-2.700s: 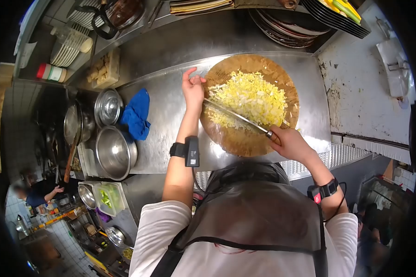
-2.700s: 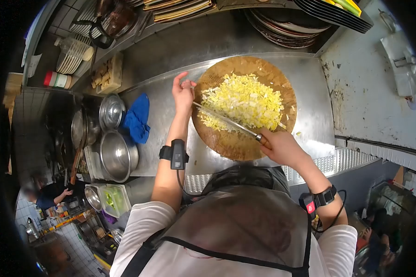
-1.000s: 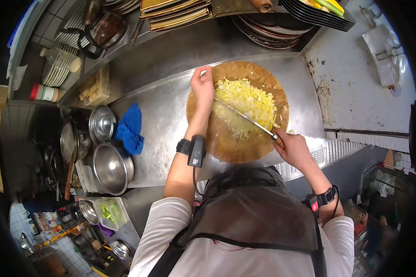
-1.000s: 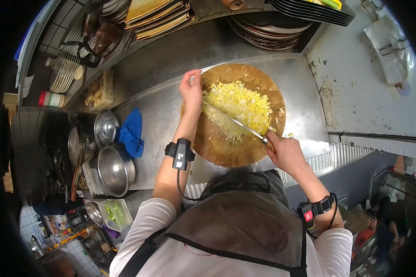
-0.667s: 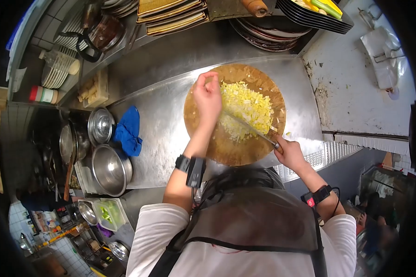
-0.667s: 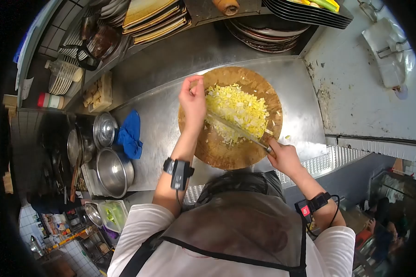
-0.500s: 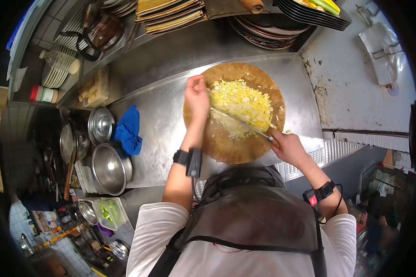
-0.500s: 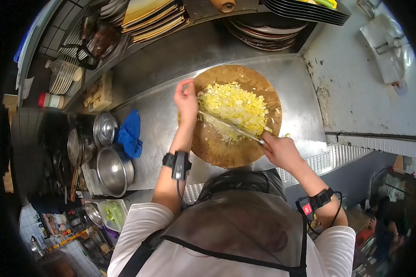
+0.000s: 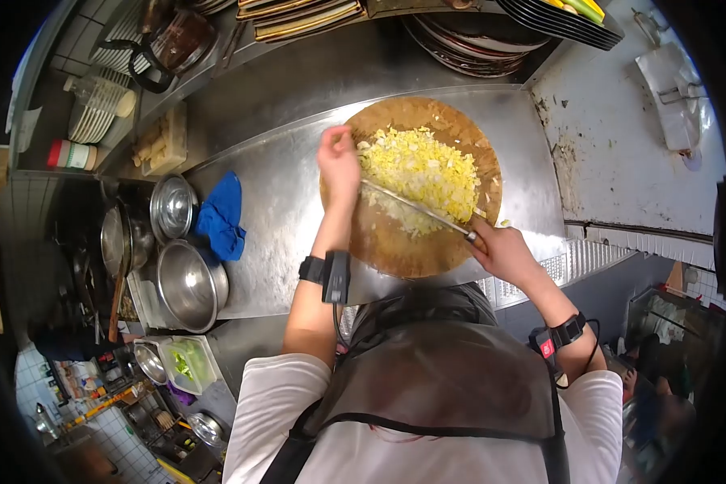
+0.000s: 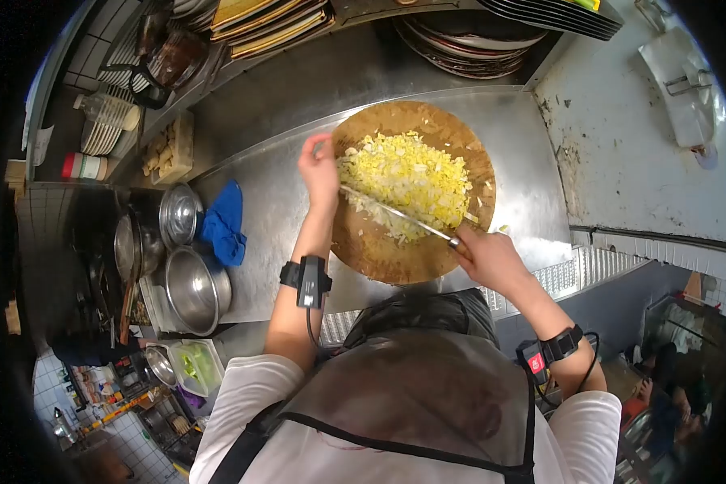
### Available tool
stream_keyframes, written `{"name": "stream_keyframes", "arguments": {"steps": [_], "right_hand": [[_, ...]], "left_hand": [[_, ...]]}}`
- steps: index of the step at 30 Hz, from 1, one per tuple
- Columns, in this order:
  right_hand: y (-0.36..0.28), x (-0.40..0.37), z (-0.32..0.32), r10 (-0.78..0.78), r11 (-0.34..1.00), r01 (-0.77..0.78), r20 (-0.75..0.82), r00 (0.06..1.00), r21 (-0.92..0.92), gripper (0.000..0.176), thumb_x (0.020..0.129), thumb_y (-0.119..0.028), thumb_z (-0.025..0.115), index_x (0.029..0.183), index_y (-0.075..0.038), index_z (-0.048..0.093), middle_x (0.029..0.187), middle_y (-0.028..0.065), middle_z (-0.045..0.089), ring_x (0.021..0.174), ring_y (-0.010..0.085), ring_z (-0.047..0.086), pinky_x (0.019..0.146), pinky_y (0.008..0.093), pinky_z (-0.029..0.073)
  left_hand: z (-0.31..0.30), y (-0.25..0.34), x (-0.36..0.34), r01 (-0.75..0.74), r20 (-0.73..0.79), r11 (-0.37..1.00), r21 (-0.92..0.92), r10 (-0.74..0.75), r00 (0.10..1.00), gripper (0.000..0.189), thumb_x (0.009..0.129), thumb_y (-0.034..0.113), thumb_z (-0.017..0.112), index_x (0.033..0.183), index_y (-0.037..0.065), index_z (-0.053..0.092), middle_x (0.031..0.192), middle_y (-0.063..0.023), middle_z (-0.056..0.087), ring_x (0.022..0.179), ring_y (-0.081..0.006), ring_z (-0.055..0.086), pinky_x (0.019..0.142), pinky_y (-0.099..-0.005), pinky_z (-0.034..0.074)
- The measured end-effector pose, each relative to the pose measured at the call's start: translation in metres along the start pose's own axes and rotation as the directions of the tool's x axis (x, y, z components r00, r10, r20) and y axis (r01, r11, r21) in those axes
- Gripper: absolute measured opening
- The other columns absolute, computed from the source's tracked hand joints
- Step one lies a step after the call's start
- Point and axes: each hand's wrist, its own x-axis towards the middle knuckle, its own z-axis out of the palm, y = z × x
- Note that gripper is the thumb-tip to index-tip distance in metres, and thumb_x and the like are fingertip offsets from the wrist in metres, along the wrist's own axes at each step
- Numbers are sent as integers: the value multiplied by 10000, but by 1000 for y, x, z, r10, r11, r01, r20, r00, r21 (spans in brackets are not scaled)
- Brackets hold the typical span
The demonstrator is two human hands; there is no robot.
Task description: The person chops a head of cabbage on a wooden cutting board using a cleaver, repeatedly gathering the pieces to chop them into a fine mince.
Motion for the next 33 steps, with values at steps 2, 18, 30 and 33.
{"name": "stream_keyframes", "arguments": {"steps": [2,18,30,33], "right_hand": [[-21,3,-17,-20,1000,20,-2,1000,-23,225,829,-165,638,975,-73,494,661,111,633,658,353,633,589,457,489],[-3,9,-14,-78,994,82,68,995,-66,255,822,-204,657,982,-73,508,668,137,615,677,380,611,579,475,466],[-3,16,-20,-132,982,132,6,991,-132,218,789,-190,675,951,-104,558,652,122,615,658,368,610,580,443,471],[-14,17,-33,-164,978,158,-30,986,-138,179,798,-182,664,897,-84,551,660,121,621,645,364,612,576,441,473]], "left_hand": [[-12,-11,10,77,-55,997,-27,-78,995,96,938,60,540,980,91,620,571,99,443,481,3,301,438,-217,204],[-23,1,-14,187,-126,979,-75,-195,973,114,945,13,492,986,57,589,593,49,522,513,-20,364,480,-220,287],[-36,-4,-24,137,-119,991,3,-135,984,86,938,45,521,983,62,592,658,2,596,550,-35,436,507,-222,331],[-37,0,-16,211,-119,975,-70,-218,969,83,937,65,533,995,66,592,624,31,536,512,-26,403,465,-217,291]]}}
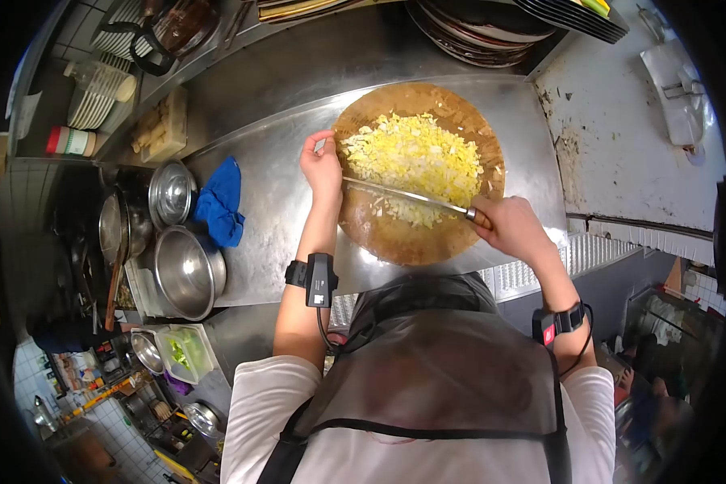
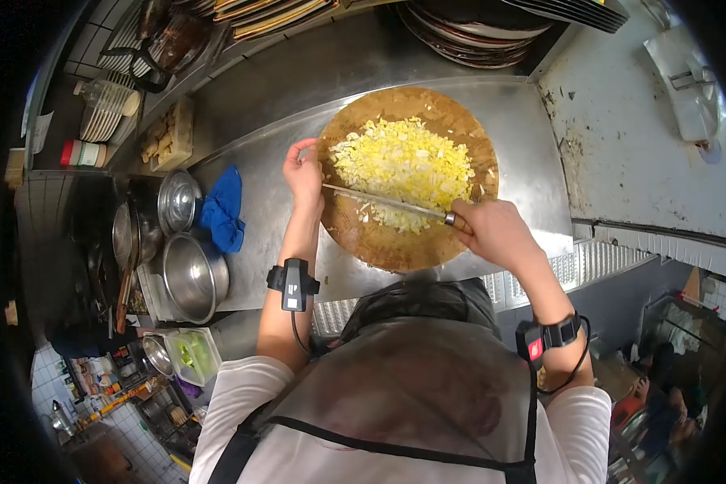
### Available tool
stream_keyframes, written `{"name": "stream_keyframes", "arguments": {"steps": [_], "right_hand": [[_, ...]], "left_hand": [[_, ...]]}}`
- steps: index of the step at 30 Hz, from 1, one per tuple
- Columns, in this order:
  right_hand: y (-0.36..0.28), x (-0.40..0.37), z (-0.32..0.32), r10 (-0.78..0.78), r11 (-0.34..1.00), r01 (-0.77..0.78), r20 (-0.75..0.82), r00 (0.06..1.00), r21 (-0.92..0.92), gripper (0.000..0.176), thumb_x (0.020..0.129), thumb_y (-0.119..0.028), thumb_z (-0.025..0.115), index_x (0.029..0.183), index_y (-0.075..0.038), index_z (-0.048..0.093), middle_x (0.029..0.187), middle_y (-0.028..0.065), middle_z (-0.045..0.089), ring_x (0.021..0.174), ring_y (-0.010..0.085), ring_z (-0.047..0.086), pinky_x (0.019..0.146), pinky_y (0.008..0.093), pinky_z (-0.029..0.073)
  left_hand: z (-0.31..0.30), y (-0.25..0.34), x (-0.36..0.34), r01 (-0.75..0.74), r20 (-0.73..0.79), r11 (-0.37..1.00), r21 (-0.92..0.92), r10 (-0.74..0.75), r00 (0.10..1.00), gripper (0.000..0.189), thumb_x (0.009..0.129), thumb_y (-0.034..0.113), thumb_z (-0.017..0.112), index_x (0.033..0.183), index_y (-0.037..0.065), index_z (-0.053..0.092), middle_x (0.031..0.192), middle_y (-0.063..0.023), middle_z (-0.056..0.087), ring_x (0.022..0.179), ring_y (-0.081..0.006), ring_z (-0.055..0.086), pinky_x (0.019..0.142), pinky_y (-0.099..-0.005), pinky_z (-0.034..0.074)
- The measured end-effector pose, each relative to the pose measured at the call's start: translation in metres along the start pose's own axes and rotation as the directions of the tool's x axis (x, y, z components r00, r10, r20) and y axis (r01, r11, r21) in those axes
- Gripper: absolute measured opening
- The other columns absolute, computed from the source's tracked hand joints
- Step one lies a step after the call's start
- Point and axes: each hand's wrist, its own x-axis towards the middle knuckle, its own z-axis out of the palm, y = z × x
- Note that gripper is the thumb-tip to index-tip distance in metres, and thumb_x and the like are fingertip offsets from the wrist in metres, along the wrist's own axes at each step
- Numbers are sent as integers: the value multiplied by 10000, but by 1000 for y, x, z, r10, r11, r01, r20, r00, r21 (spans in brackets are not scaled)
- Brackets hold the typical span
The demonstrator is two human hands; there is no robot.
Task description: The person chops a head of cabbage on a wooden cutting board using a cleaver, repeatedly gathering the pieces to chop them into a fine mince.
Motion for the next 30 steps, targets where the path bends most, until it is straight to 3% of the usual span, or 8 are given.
{"name": "stream_keyframes", "arguments": {"steps": [5,8,12,14,16,19,23,30], "right_hand": [[-17,-9,6,72,997,-71,45,996,-21,191,801,-174,659,910,-83,532,645,117,620,636,352,616,587,453,473],[-1,-24,39,96,995,-96,18,995,22,213,798,-170,660,939,-91,520,629,112,617,633,343,620,571,451,470],[23,-39,63,87,995,-84,-53,995,52,241,784,-155,663,956,-99,505,622,93,616,635,337,623,557,451,464],[17,-35,51,66,995,-63,-41,997,72,238,781,-151,664,955,-100,510,622,87,616,631,339,621,560,454,463],[6,-23,37,44,995,-40,-37,998,93,235,778,-146,664,953,-101,515,622,80,615,628,341,619,563,458,462],[-10,-13,19,26,999,-27,17,999,22,217,777,-135,664,939,-95,525,627,74,617,632,341,619,568,456,463],[-11,-11,-13,12,999,-10,-61,998,43,209,779,-129,662,934,-78,533,632,91,616,642,345,619,573,451,464],[30,8,-9,71,994,-78,-86,994,-82,233,755,-122,666,933,-73,524,640,114,616,655,344,624,584,443,473]], "left_hand": [[2,3,5,63,17,997,-38,-62,998,93,932,102,558,1015,75,590,566,77,454,446,-19,331,407,-219,227],[5,9,-10,39,52,999,-6,-39,998,100,930,14,523,987,58,592,681,-3,596,558,-37,448,504,-211,326],[9,33,-42,-113,123,990,81,103,987,113,928,2,515,986,61,591,607,53,486,529,-19,359,488,-209,270],[5,21,-39,-161,134,984,78,150,980,116,930,1,509,986,62,591,593,64,457,524,-13,333,485,-210,253],[-14,-18,-19,-128,-47,990,51,131,990,109,940,20,502,989,64,589,602,60,476,522,-8,337,477,-214,254],[-15,1,-14,-43,-72,998,-56,39,997,75,944,57,533,987,70,593,553,94,411,450,0,319,402,-210,227],[0,41,-12,-158,-12,979,-128,158,987,83,940,54,536,992,77,596,549,93,391,431,-7,299,388,-214,204],[57,5,31,-196,48,980,17,195,980,120,937,45,527,1007,84,616,571,91,413,484,-3,307,436,-214,214]]}}
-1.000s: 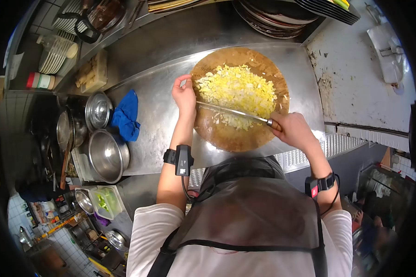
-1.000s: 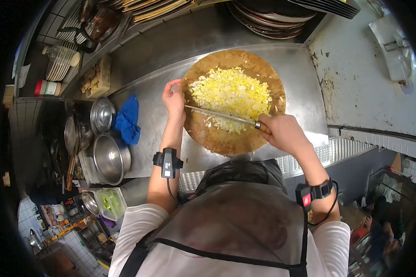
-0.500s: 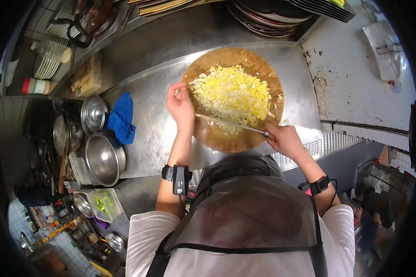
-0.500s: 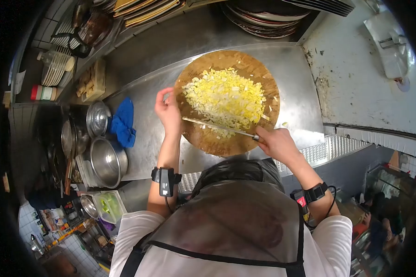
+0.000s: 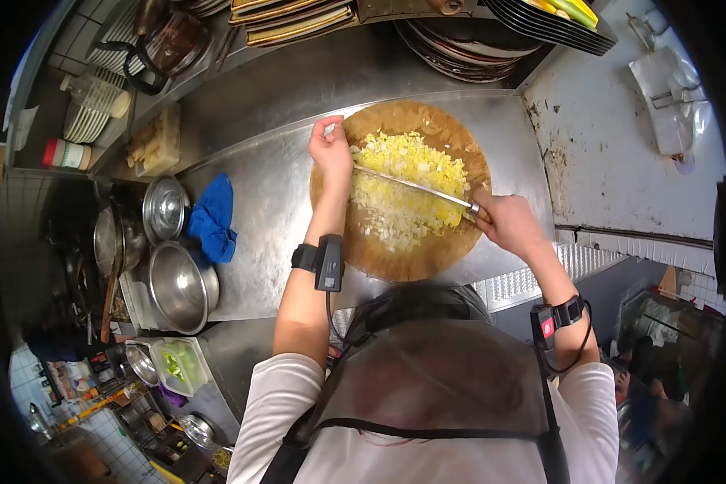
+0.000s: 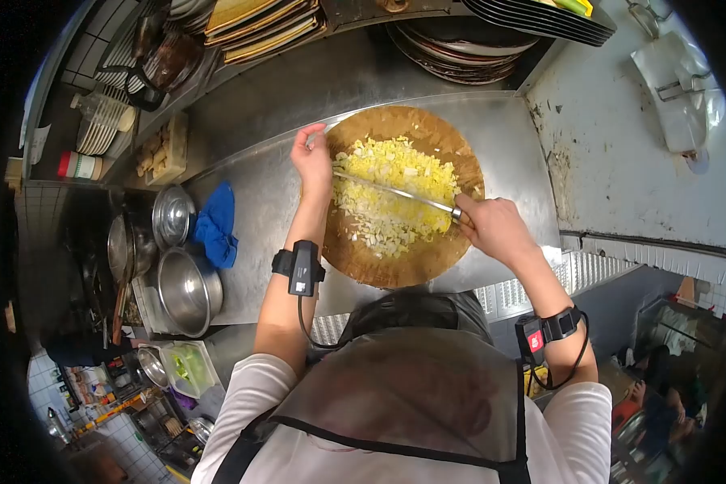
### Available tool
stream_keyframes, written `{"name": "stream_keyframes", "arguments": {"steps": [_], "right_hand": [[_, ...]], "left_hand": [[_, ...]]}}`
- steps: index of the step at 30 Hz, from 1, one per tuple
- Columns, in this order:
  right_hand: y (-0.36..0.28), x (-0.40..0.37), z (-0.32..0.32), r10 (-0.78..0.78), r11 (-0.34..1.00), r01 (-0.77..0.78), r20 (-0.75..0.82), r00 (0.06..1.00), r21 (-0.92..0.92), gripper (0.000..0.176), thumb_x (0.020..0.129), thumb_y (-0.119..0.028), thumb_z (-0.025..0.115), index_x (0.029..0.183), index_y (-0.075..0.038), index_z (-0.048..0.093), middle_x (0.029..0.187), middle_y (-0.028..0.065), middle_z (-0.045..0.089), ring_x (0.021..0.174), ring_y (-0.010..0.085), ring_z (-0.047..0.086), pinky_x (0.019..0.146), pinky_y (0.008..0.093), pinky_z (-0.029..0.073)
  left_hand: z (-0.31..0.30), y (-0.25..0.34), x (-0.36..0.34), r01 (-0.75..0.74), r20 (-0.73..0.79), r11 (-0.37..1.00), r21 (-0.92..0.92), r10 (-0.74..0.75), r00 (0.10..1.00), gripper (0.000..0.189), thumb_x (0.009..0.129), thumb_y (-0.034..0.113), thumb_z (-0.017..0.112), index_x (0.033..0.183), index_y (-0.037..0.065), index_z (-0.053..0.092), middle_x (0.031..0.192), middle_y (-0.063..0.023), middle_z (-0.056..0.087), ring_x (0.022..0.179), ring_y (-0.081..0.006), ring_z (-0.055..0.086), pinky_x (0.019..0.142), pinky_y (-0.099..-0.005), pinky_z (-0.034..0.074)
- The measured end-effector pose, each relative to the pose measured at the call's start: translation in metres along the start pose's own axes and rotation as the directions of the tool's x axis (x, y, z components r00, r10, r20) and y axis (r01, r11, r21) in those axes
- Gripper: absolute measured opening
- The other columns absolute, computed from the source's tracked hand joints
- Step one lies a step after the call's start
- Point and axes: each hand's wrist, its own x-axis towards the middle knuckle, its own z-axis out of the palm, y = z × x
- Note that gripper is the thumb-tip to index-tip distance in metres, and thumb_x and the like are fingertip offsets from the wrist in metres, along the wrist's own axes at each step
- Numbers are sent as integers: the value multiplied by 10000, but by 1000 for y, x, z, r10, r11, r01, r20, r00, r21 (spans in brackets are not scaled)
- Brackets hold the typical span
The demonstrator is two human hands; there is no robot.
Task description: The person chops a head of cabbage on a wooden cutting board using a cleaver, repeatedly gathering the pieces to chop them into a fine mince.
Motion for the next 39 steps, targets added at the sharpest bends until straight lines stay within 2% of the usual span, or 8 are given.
{"name": "stream_keyframes", "arguments": {"steps": [6,8,11,13,18,26,36,39], "right_hand": [[20,-1,26,41,996,-43,27,999,74,243,747,-112,671,930,-79,515,668,111,620,662,345,624,587,443,480],[36,-14,47,23,993,-21,-17,1000,113,243,747,-108,670,930,-83,512,677,106,621,661,343,624,586,442,482],[49,-29,72,20,984,0,-114,993,177,244,750,-104,670,932,-84,507,688,96,622,661,334,626,581,436,482],[42,-26,68,91,968,-57,-127,988,244,232,764,-112,666,932,-84,508,690,107,623,666,344,625,589,445,480],[4,9,9,94,989,-99,54,994,111,224,785,-136,662,937,-60,516,701,130,631,686,361,626,612,461,480],[1,50,-46,3,999,-13,220,976,47,203,804,-154,643,937,-36,544,747,154,653,756,370,628,658,460,478],[76,14,39,88,976,-86,-1,996,200,219,811,-187,641,994,-86,575,646,145,623,672,363,621,615,454,484],[63,19,30,120,972,-121,19,993,203,218,819,-196,645,990,-81,573,654,145,627,673,362,624,615,449,486]], "left_hand": [[15,21,-12,76,-22,997,-2,-76,997,111,928,29,526,952,72,626,573,106,394,506,2,288,454,-215,202],[19,35,-26,-95,29,992,86,93,995,107,933,23,515,950,62,614,560,109,376,510,8,284,458,-213,197],[41,61,-47,-237,146,971,15,232,962,107,930,15,513,951,59,609,550,108,367,508,11,282,460,-212,194],[46,53,-26,-270,113,959,90,259,959,108,929,19,515,956,65,609,542,107,377,498,9,281,456,-214,190],[21,-16,31,62,21,992,114,-65,998,122,916,35,538,980,98,621,536,84,413,441,-17,328,406,-215,227],[13,-25,53,217,-30,973,83,-216,976,123,912,54,544,958,114,641,555,56,437,442,-50,375,399,-230,278],[72,50,4,-152,108,968,199,132,985,104,913,18,530,940,68,618,534,89,410,482,-8,310,451,-228,236],[73,23,27,-202,113,959,198,182,977,102,910,13,532,939,64,615,535,84,409,485,-10,317,454,-225,247]]}}
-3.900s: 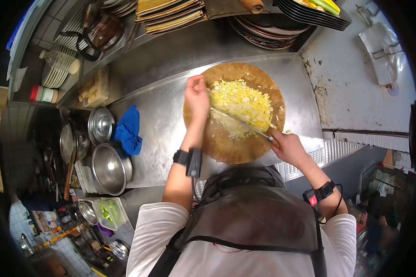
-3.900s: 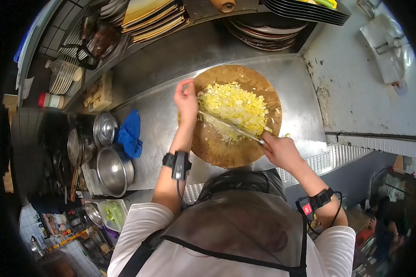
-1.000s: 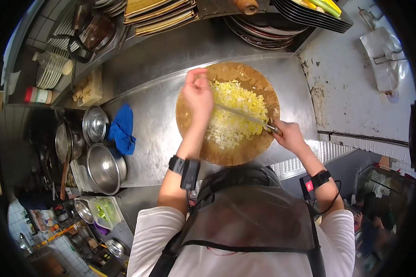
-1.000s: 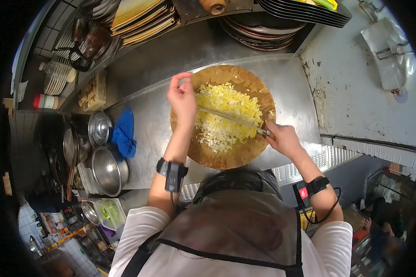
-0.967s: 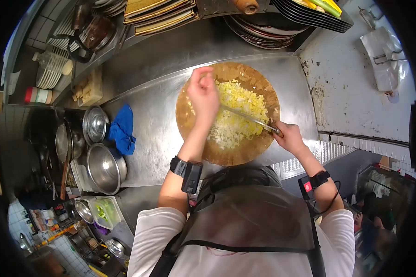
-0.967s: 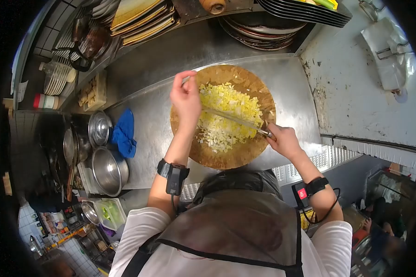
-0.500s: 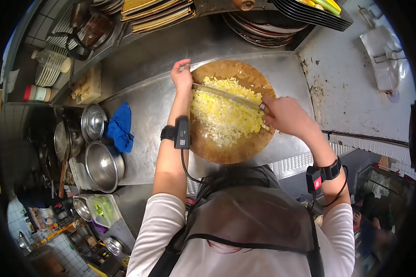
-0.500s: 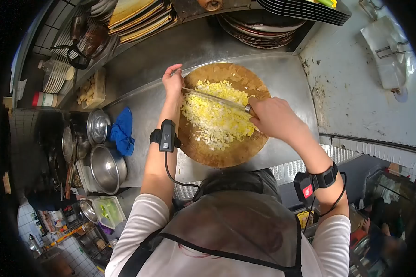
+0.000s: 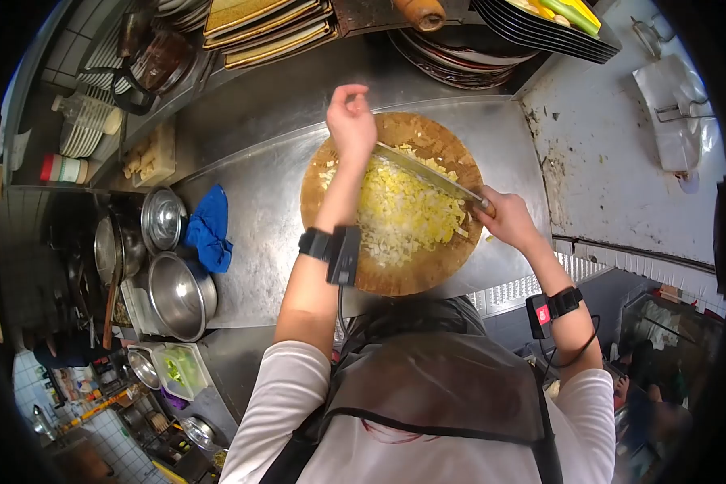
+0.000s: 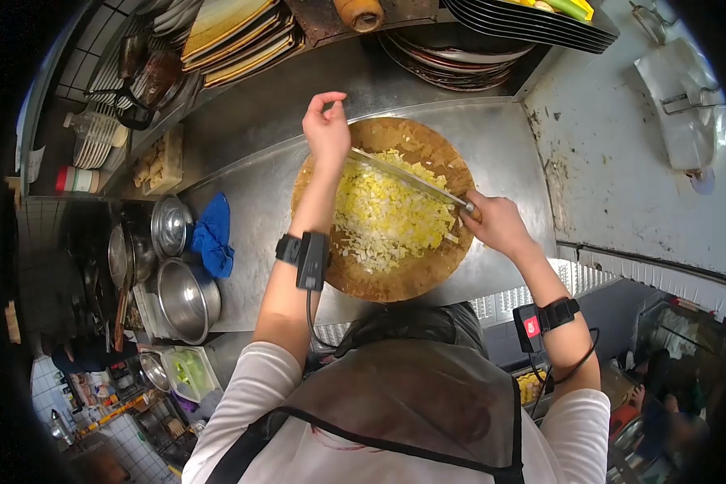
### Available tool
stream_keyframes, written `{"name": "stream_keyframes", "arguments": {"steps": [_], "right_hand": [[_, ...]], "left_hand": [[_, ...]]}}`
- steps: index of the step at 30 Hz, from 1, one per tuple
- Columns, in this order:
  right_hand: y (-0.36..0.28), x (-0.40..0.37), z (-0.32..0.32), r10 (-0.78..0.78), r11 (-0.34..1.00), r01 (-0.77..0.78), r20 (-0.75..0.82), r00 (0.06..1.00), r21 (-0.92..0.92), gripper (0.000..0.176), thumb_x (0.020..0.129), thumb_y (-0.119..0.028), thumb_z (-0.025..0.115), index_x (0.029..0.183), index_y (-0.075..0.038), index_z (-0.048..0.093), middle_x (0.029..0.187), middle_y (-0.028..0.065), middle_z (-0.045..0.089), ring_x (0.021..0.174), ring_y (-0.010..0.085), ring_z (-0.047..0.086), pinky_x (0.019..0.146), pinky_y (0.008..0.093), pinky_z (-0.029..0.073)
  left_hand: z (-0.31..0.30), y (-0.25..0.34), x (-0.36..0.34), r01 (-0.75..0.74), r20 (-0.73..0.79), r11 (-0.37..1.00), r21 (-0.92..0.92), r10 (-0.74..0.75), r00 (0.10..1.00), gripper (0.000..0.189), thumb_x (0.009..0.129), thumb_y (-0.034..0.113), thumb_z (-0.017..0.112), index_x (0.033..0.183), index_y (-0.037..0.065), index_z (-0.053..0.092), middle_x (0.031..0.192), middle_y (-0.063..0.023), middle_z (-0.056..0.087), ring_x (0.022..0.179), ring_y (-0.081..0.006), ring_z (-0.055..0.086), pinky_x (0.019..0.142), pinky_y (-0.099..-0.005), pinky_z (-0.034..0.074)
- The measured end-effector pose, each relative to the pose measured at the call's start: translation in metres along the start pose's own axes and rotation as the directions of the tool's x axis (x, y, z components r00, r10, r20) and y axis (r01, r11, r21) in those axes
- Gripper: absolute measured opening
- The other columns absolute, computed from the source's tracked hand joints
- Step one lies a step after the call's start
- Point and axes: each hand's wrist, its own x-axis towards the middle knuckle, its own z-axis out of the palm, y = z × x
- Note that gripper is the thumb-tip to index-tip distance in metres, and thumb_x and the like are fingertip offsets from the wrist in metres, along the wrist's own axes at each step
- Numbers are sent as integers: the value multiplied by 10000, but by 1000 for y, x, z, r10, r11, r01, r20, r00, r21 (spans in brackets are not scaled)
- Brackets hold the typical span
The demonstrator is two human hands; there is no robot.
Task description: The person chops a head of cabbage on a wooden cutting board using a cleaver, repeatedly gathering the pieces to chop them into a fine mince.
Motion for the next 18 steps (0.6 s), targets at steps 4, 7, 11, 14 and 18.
{"name": "stream_keyframes", "arguments": {"steps": [4,7,11,14,18], "right_hand": [[-40,16,-31,-69,992,73,43,997,-100,230,831,-210,646,954,-43,545,674,149,634,681,362,629,628,448,491],[-66,15,-52,-78,997,81,125,989,-15,254,846,-219,638,948,-23,512,696,157,643,677,366,631,616,455,493],[-62,-5,-5,3,998,-1,40,999,-61,269,856,-226,640,962,-30,491,661,138,647,629,364,630,557,449,494],[-39,-22,22,59,998,-58,-48,997,15,268,854,-223,649,952,-34,486,636,122,648,613,355,633,552,432,501],[-28,-16,14,2,1000,-2,-19,1000,18,265,853,-224,654,932,-35,485,636,126,648,607,352,632,554,425,501]], "left_hand": [[-14,-62,23,223,-46,961,-162,-233,971,124,903,10,533,948,85,621,558,49,449,461,-23,352,425,-229,273],[-23,-64,31,306,-22,927,-216,-318,948,137,916,30,520,994,93,613,557,54,442,423,-40,354,381,-238,265],[-13,-72,27,240,25,949,-202,-240,970,130,914,29,541,959,102,639,577,52,463,448,-27,343,411,-227,266],[-1,-32,13,113,87,994,-6,-112,990,125,918,41,556,942,111,657,568,82,454,490,-11,311,454,-226,251],[-16,-12,4,126,181,991,36,-131,975,124,924,49,551,942,112,656,555,84,450,474,-9,319,438,-229,243]]}}
